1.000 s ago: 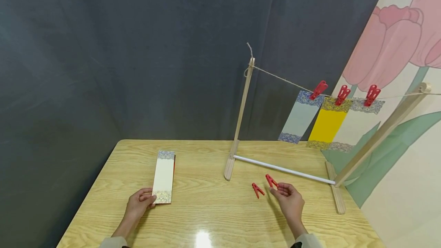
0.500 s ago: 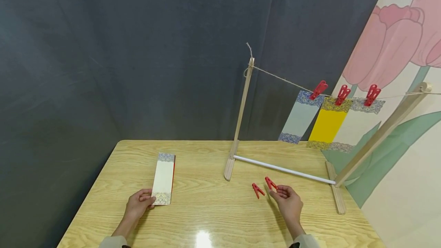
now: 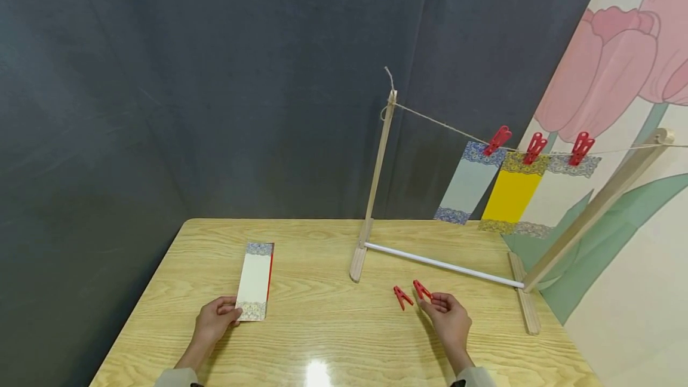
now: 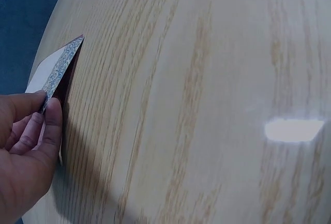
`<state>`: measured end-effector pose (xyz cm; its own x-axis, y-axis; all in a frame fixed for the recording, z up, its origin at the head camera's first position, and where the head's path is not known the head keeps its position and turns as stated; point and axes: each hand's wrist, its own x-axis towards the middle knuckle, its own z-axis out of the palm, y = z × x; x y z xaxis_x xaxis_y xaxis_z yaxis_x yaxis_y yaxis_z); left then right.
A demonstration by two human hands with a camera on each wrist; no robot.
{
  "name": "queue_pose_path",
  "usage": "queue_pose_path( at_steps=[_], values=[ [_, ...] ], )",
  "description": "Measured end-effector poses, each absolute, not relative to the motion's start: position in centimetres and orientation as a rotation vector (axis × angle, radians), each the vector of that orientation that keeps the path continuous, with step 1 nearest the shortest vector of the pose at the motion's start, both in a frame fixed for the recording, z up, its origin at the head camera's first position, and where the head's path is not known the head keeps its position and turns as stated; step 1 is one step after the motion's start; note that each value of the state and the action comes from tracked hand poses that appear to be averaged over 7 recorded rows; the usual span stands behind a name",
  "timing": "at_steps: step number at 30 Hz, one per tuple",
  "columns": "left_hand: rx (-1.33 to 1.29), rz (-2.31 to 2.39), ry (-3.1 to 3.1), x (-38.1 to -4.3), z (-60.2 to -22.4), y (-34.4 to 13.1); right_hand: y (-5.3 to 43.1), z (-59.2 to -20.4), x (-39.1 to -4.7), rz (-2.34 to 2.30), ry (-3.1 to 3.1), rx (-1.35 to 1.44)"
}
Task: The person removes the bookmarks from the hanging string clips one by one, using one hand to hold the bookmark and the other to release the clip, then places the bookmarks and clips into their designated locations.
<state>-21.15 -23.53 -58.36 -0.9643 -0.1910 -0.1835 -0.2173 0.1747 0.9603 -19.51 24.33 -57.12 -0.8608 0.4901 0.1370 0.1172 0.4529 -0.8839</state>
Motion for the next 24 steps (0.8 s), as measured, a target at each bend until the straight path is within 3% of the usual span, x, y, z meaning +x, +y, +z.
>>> queue_pose_path(
  at_steps=[24],
  values=[
    [-0.365,1.659,2.686,-21.0,-58.4,-23.8,23.5,-58.3,-19.5,1.301,-2.406,-0.595]
  ],
)
